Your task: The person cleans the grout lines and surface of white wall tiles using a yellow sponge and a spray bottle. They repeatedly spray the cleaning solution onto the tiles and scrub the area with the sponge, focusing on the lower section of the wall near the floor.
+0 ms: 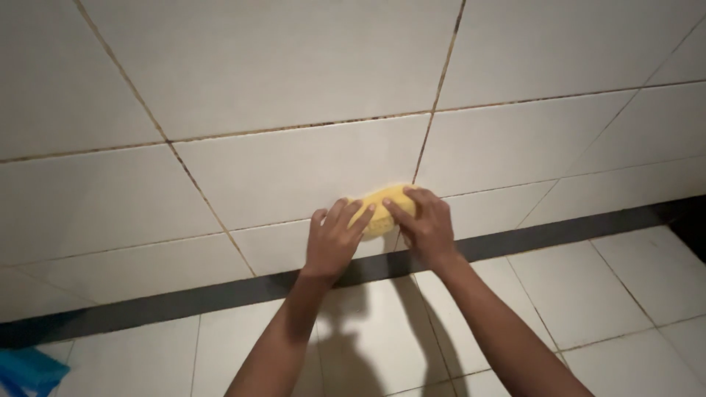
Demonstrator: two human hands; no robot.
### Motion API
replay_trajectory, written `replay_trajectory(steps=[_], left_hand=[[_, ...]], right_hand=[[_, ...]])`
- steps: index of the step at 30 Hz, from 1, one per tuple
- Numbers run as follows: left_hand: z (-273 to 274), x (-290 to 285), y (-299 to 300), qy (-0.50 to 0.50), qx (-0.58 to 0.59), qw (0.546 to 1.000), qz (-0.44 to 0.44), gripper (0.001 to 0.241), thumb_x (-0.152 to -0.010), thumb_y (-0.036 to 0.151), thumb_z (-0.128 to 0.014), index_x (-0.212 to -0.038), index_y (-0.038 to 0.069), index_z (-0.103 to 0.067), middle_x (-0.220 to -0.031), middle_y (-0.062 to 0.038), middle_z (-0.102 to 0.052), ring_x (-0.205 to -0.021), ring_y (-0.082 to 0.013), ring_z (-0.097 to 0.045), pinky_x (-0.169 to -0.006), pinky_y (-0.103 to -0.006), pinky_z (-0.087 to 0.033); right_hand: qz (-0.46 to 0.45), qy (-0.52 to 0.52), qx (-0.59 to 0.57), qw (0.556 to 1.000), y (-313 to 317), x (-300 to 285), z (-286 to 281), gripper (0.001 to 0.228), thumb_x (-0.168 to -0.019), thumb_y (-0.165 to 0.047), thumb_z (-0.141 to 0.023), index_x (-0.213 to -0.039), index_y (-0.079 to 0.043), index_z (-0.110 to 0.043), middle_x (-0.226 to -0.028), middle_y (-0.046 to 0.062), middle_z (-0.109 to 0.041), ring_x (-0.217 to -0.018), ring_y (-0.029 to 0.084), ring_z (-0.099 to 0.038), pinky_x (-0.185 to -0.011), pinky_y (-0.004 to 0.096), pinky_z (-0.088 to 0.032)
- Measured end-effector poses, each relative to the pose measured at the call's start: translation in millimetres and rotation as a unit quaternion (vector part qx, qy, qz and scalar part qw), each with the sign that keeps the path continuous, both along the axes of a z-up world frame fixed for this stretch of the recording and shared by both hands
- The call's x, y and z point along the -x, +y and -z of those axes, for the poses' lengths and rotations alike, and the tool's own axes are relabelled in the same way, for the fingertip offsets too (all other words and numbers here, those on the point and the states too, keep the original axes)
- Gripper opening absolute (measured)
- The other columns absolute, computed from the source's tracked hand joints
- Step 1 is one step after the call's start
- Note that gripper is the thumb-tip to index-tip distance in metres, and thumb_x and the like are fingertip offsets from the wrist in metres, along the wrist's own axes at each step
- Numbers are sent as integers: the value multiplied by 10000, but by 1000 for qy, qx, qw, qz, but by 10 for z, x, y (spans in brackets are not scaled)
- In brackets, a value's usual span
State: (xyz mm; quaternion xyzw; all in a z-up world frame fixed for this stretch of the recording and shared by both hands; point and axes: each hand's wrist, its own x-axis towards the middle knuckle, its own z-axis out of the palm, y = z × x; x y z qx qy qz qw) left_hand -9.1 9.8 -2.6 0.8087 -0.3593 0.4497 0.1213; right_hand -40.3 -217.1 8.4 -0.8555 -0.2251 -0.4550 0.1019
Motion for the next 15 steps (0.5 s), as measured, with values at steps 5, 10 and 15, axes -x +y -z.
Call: replay_trajectory(steps=[5, 10, 15], left_hand=[[-482, -21, 35, -13, 80, 997, 7, 529, -882, 142, -736, -1401, 184, -644, -1384, -78, -617, -1323, -284, -534, -1034, -461, -422], [-516, -17, 219, -51, 75, 996, -23, 535, -874, 153, -761, -1392, 236, -652, -1365, -35, -623, -1315, -243, -544, -1011, -442, -423], [-22, 0, 566, 1, -8, 1000, -15, 570, -813, 207, -796, -1368, 204, -668, -1337, -26, -642, -1262, -228, -570, -935, -435, -430]], right_hand=[[22, -24, 3, 999, 167, -29, -475, 655, -739, -110, -837, -1358, -260, -680, -1358, 122, -576, -1279, 343, -540, -1012, 494, -422], [57, -26, -37, 997, 385, -113, -342, 678, -744, -101, -826, -1388, -260, -682, -1428, 99, -541, -1335, 323, -503, -1036, 493, -401], [37, -67, 58, 995, 493, -179, 242, 720, -759, -168, -844, -1439, -254, -623, -1436, 104, -521, -1322, 331, -480, -1022, 477, -367]])
